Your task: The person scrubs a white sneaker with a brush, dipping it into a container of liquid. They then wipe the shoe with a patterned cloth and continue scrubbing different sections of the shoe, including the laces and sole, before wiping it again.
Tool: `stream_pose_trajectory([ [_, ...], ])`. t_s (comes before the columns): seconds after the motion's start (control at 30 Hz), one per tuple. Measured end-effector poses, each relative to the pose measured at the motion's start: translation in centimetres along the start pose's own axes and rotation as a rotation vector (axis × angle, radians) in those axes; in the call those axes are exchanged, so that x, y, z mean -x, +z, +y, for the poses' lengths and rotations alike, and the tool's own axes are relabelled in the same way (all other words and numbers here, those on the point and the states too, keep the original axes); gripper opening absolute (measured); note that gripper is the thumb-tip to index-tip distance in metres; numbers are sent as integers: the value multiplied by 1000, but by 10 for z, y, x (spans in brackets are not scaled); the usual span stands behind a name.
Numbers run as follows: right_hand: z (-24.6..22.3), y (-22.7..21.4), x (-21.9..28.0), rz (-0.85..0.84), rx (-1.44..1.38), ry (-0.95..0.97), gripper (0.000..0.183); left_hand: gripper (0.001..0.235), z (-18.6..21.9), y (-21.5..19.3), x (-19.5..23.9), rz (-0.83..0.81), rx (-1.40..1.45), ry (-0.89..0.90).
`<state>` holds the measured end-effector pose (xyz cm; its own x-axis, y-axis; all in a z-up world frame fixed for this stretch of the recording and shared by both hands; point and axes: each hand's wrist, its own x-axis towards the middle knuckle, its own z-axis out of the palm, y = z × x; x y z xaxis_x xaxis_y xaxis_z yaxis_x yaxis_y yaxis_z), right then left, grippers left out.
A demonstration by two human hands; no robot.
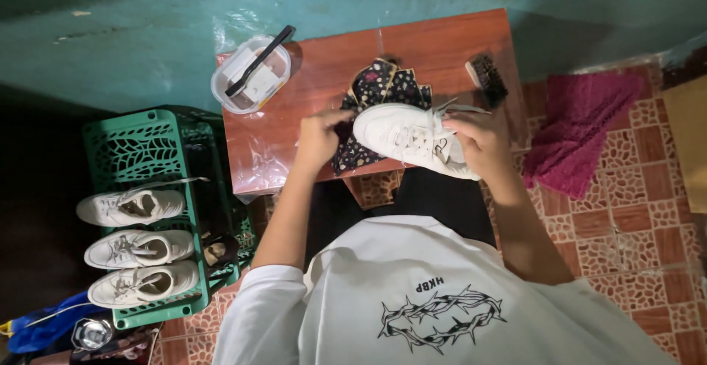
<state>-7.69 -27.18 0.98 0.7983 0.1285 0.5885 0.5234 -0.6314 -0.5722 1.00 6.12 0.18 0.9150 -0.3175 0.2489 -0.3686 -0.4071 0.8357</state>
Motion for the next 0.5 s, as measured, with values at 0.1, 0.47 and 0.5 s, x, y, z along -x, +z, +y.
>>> stream_pose_trajectory([
  [0.1,-5,0,-4,24,-9,12,29,55,2,4,-1,203,183,-183],
  [0.47,-2,4,1,11,77,5,27,41,-5,83,37,-15,-104,347],
  [0.5,1,5,3,16,61,14,28,45,2,77,36,37,-53,270],
])
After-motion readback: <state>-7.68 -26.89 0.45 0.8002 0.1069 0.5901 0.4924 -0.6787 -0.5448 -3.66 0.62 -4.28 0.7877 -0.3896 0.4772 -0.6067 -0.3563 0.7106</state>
